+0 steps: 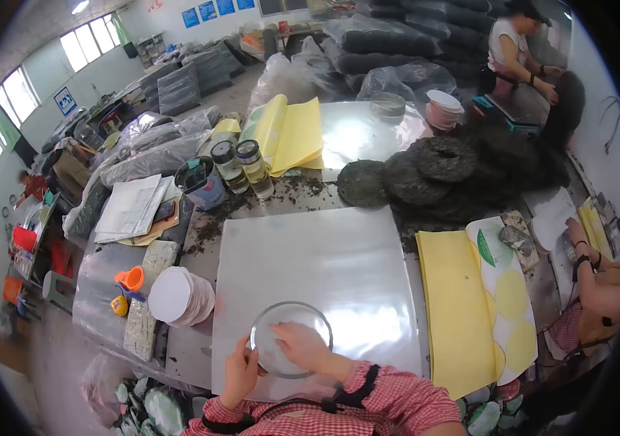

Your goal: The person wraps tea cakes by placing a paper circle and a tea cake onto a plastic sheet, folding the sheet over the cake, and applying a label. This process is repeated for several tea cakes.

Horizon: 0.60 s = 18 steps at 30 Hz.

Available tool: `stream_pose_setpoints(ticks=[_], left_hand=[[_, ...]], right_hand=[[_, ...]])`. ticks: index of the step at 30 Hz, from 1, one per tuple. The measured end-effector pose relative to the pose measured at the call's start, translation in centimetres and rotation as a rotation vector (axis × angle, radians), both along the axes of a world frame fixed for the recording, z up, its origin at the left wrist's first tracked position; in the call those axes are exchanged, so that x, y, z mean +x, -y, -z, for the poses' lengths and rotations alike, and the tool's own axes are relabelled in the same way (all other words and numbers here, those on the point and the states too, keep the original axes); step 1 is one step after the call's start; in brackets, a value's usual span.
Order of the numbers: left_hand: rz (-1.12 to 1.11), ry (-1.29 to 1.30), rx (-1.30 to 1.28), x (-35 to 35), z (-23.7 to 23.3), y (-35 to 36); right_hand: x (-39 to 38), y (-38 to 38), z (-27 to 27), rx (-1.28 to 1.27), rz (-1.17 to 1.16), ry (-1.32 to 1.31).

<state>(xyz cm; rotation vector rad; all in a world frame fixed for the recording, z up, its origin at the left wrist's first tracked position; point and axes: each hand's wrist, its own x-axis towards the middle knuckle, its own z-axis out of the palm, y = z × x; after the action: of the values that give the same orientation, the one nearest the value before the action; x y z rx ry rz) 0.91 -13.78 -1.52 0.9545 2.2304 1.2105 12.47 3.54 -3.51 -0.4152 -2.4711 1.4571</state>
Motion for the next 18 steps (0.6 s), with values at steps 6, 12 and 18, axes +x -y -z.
stream_pose_setpoints(ticks=[6, 12, 18], left_hand=[[0.397, -0.182, -0.016, -7.0, 0.1, 8.2], [0.766, -0.326, -0.189, -8.2, 1.0, 8.5], [0.894, -0.364, -0.267, -8.4, 1.7, 8.1]], right_hand=[[7.7, -2.3, -2.2, 0.507, 0.074, -0.016], [10.1, -0.5, 2.1, 0.304, -0.008, -0.02], [11.8, 2.8, -4.2, 0.247, -0.281, -0.178]])
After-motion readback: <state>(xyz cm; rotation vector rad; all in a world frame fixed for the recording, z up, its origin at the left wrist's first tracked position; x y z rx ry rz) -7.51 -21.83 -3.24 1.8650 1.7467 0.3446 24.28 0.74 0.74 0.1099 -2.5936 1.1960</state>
